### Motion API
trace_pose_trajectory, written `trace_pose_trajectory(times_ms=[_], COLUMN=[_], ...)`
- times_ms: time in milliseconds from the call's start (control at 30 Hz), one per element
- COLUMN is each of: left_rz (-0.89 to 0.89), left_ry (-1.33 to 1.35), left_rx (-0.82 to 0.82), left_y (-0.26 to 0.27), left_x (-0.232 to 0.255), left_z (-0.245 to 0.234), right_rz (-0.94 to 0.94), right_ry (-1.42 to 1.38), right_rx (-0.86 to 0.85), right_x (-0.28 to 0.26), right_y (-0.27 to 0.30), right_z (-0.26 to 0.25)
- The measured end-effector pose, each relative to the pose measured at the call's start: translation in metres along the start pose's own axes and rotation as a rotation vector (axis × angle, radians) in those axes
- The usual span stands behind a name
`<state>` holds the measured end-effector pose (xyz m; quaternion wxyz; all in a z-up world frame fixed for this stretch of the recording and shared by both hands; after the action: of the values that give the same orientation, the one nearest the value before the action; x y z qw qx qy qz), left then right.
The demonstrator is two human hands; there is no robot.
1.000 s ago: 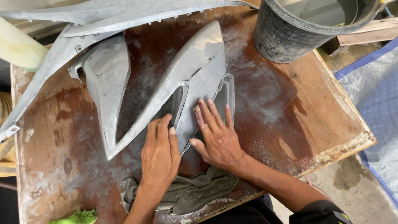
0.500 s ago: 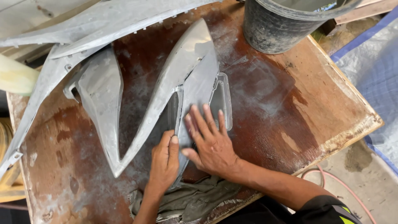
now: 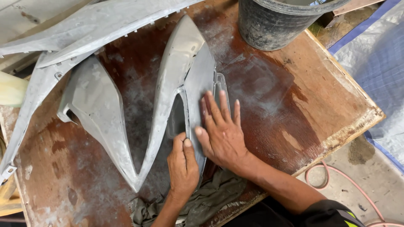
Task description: The person sands the surface of a grey plastic motorcycle fairing with a sanding block. They hold the part steady with one hand while moving the sanding block over the surface with the other hand.
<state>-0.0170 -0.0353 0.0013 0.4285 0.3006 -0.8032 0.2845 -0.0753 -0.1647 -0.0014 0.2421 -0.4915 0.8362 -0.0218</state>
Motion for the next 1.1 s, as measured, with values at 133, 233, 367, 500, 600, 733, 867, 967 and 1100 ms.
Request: trace_pose_trajectory(times_ms=[133, 233, 367, 500, 600, 733, 867, 967, 1100], left_rz=[0.005, -0.016, -0.007, -0.039, -0.051, -0.066, -0.065, -0.061, -0.032], left_ry=[0.008, 0.122, 0.122, 0.089, 0.106, 0.092, 0.08, 0.107, 0.177], left_rx=[-0.016, -0.07, -0.077, -0.079, -0.099, -0.1, -0.088, -0.093, -0.105], left_y=[-0.007, -0.007, -0.009, -0.008, -0.007, -0.007, -0.007, -0.007, -0.006], left_x=[-0.003, -0.012, -0.01, -0.015, -0.02, -0.017, -0.017, -0.022, -0.02], left_z=[0.001, 0.003, 0.001, 0.002, 0.001, -0.001, -0.001, 0.0, -0.001], right_rz=[0.024, -0.125, -0.003, 0.064, -0.061, -0.077, 0.066, 0.014, -0.095], right_ry=[-0.043, -0.179, 0.05, 0.097, 0.049, 0.021, 0.095, 0.064, -0.017], right_rx=[0.017, 0.012, -0.041, -0.047, -0.033, -0.08, -0.056, -0.051, -0.048], right_x=[-0.004, -0.012, 0.012, 0.017, -0.006, 0.007, 0.021, 0.007, -0.005], right_y=[0.004, 0.018, 0.001, -0.004, 0.026, 0.016, -0.001, 0.016, 0.036], right_z=[0.001, -0.003, 0.013, 0.013, 0.014, 0.016, 0.017, 0.012, 0.011])
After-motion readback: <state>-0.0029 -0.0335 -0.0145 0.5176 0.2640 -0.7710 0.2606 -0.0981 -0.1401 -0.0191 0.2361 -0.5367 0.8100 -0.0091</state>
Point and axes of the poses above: each hand's wrist, its own y-axis away from the middle knuckle, its own z-axis out of the palm, x = y × z, the point moved 3 cm from there along -y, towards the middle knuckle, and after that the axes turned 5 degrees about z, right-handed, at the moved point
